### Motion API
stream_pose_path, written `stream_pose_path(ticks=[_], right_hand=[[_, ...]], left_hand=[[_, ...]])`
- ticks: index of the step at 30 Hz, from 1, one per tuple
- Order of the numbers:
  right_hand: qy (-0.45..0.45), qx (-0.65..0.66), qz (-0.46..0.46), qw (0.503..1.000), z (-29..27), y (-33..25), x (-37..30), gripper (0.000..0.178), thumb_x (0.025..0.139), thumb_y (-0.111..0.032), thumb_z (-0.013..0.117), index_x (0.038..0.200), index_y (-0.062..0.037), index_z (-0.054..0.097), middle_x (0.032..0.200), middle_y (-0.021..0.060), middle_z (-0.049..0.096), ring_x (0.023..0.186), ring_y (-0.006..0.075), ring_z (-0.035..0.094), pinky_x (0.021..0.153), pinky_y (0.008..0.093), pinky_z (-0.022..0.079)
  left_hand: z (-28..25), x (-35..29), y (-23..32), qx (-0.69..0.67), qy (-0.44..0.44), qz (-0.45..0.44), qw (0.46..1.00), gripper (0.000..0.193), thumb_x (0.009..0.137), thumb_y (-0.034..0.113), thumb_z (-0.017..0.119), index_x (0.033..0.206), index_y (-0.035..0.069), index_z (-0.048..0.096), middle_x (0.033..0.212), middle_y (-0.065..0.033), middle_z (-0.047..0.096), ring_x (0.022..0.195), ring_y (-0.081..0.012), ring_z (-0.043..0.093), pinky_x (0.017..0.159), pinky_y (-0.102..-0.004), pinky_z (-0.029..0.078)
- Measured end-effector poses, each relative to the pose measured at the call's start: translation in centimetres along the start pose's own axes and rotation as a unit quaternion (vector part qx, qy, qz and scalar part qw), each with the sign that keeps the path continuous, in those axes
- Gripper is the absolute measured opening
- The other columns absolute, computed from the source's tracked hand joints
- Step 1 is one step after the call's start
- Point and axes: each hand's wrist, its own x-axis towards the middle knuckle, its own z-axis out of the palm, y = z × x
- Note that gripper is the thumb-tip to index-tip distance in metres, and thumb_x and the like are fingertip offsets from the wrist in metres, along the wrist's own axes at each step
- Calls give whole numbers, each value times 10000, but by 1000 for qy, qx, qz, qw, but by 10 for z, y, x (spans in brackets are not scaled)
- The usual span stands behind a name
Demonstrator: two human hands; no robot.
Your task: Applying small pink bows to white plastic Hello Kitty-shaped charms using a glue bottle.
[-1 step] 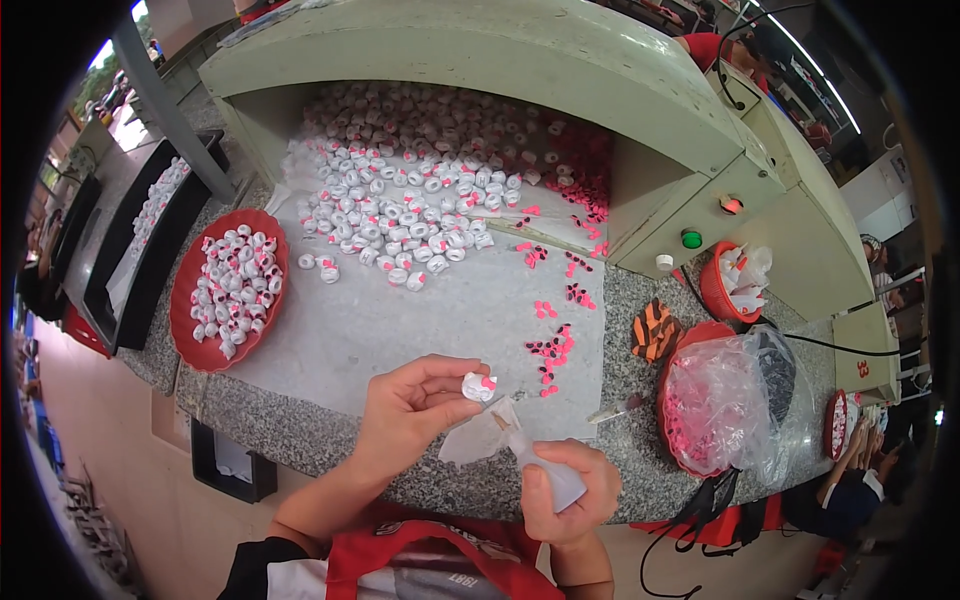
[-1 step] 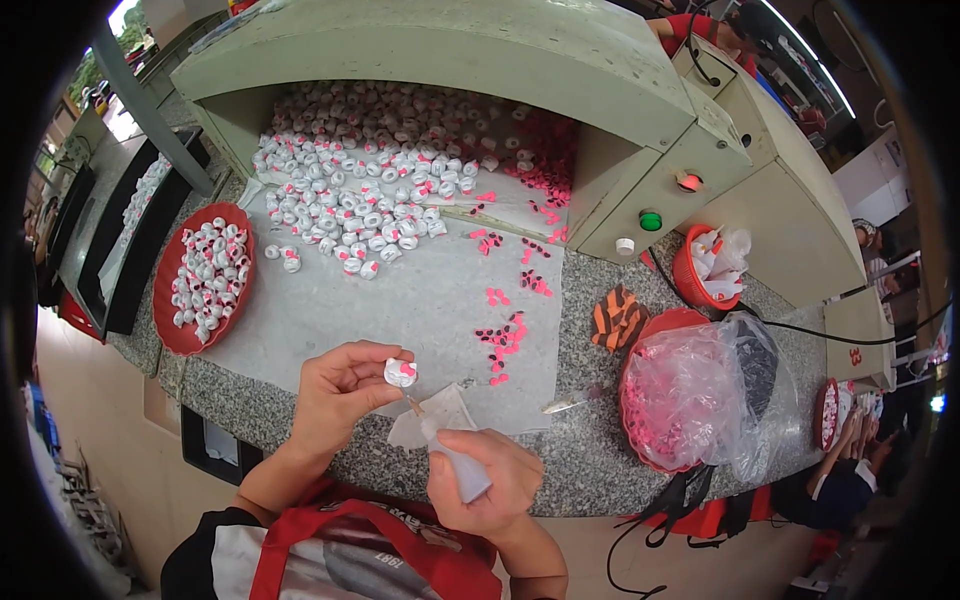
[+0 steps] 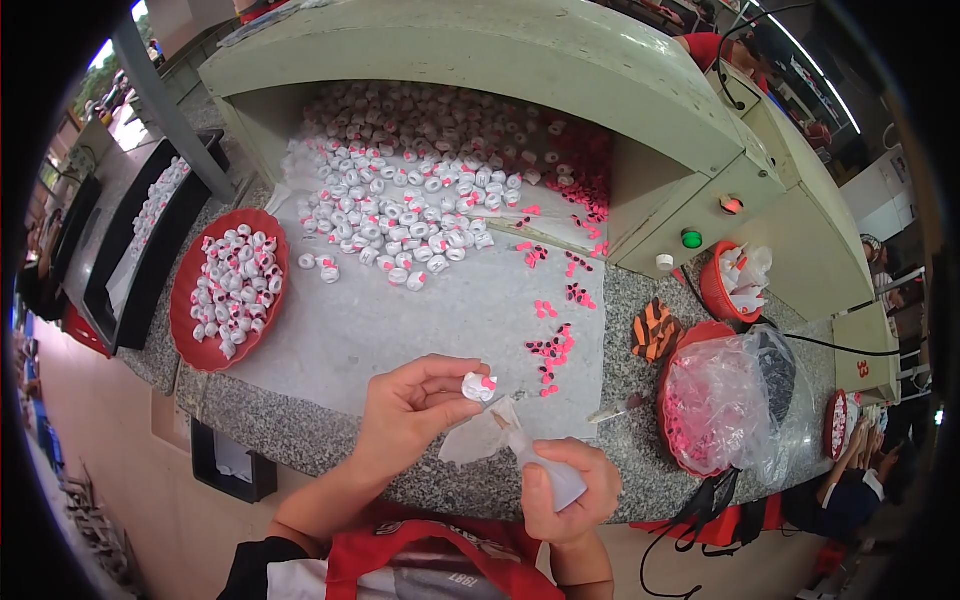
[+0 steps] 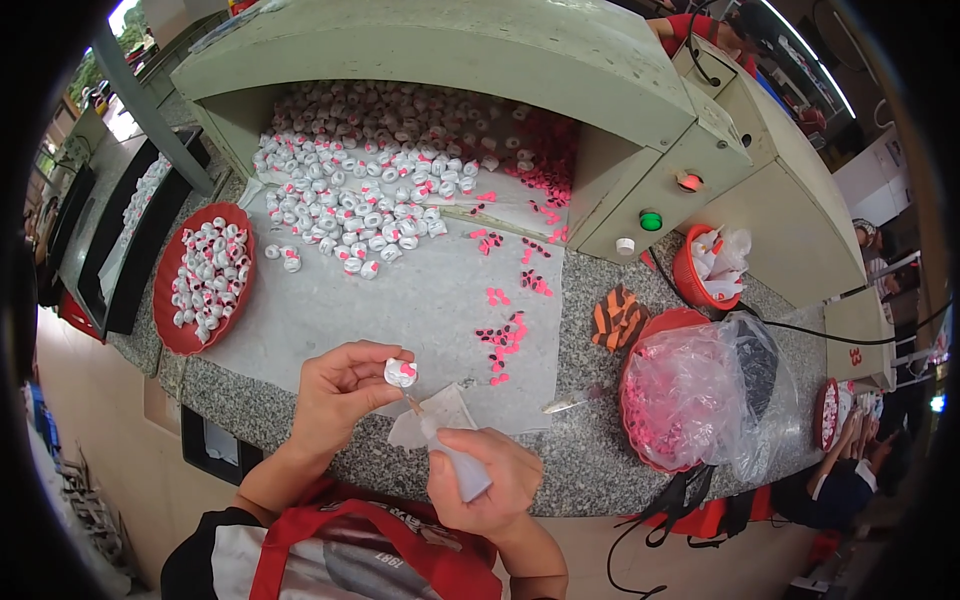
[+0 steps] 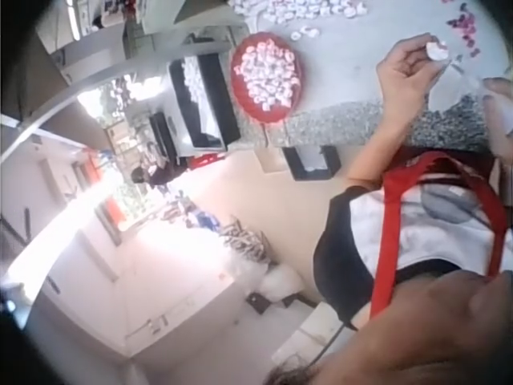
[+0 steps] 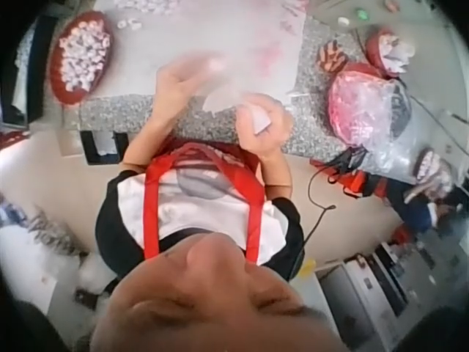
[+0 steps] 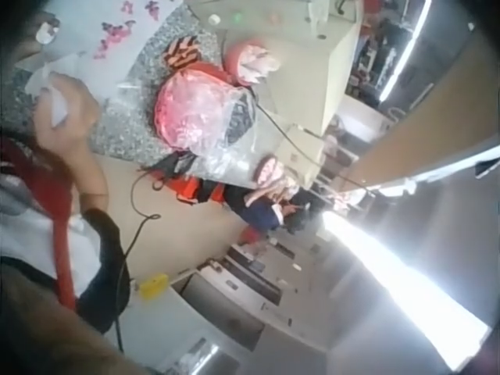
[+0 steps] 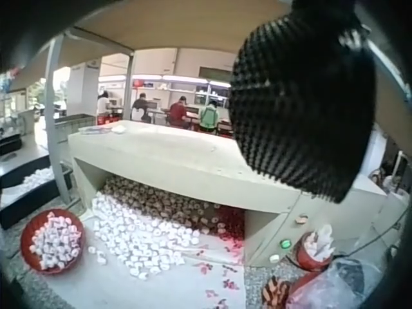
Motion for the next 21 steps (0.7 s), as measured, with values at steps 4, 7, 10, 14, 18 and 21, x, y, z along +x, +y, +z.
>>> stream_pose_path(ticks=[4, 7, 10, 14, 18, 21], right_hand=[[22, 19, 2, 1000, 5, 3, 2, 188, 683, -103, 605, 825, 16, 580, 690, 113, 603, 533, 161, 558, 502, 252, 449], [20, 12, 32, 999, 3, 6, 0, 199, 705, -99, 587, 855, 33, 574, 670, 87, 589, 535, 140, 554, 481, 236, 441], [77, 189, 310, 929, 0, 9, 1, 211, 720, -77, 566, 886, 52, 559, 644, 67, 568, 513, 122, 531, 465, 226, 431], [101, 219, 340, 909, 9, 78, 7, 246, 716, -108, 581, 931, 10, 570, 721, 73, 562, 580, 124, 535, 484, 239, 435], [-75, -183, 231, 953, 27, 116, 42, 247, 679, -158, 644, 886, -30, 598, 776, 108, 574, 687, 226, 596, 589, 318, 466], [-169, -330, 178, 911, 29, 119, 58, 229, 663, -181, 666, 836, -41, 614, 803, 137, 586, 720, 284, 597, 655, 354, 463]], left_hand=[[-1, 0, 1, 0, -2, 5, 1000, 337, 713, -134, 580, 1036, -55, 527, 1033, -163, 576, 945, -194, 578, 820, -288, 482], [-4, 2, 0, 3, -1, 6, 1000, 336, 712, -132, 583, 1033, -52, 530, 1033, -157, 577, 939, -189, 579, 817, -282, 483], [-15, 3, -5, 11, 11, 8, 1000, 337, 708, -132, 585, 1030, -47, 534, 1027, -147, 581, 927, -179, 583, 808, -274, 483], [-23, 6, -15, 41, 15, 4, 999, 323, 732, -111, 587, 1044, -45, 534, 987, -129, 597, 897, -150, 586, 791, -248, 486], [-27, 4, -17, 29, 18, 1, 999, 319, 728, -107, 594, 1036, -43, 536, 983, -124, 600, 894, -147, 586, 790, -247, 486], [-29, 5, -19, 39, 42, 21, 998, 332, 704, -126, 588, 1020, -36, 541, 985, -119, 603, 880, -146, 593, 767, -248, 483]])
